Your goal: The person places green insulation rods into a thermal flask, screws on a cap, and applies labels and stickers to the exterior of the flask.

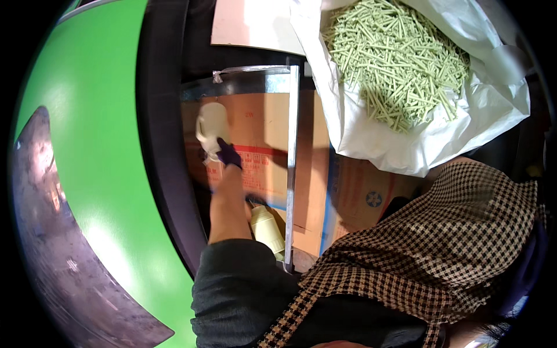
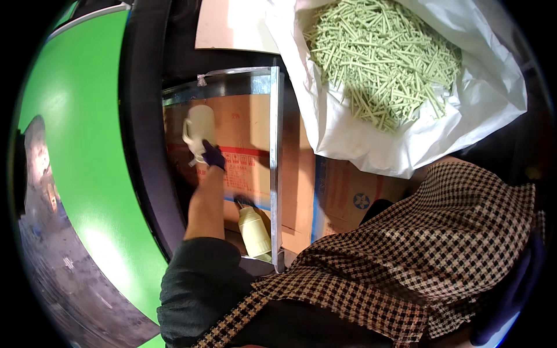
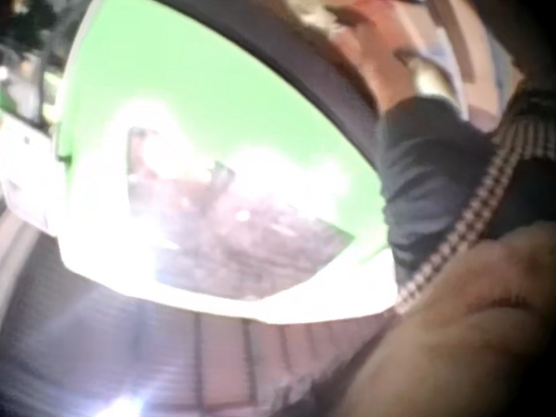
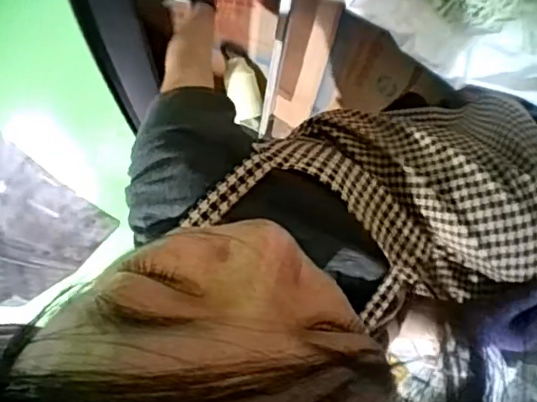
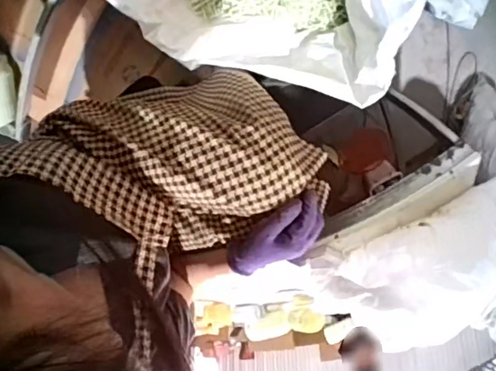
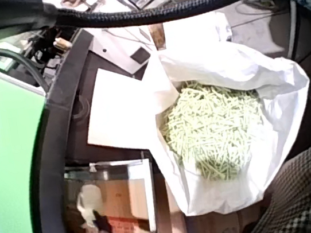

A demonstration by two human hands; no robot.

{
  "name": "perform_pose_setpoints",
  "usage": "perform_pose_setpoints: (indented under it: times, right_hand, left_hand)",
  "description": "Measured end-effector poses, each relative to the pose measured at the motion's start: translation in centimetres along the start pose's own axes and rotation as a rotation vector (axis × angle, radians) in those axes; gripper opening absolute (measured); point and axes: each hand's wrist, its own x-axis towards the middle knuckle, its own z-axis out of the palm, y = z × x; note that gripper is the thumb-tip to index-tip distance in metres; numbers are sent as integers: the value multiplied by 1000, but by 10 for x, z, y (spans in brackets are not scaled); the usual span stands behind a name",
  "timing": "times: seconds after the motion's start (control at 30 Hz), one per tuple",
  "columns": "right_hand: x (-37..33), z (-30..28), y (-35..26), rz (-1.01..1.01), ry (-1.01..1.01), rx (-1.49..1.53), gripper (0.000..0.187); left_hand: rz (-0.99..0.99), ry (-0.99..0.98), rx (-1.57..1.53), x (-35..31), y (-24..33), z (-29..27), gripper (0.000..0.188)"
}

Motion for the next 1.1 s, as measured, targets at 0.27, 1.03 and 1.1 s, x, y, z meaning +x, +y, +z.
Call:
perform_pose_setpoints:
  times: [0.27, 1.03, 1.1]
  right_hand:
    - [2, 6, -16, 117, 254, 171, 30]
    - [-114, -33, -49, -40, 400, 1235, 52]
    - [-118, -35, -66, 106, 239, 1693, 51]
  left_hand:
    - [-358, -657, -650, -260, -4, -36, 62]
    - [413, -1936, -444, -576, 301, -73, 65]
    - [315, -1837, -396, -595, 337, -84, 67]
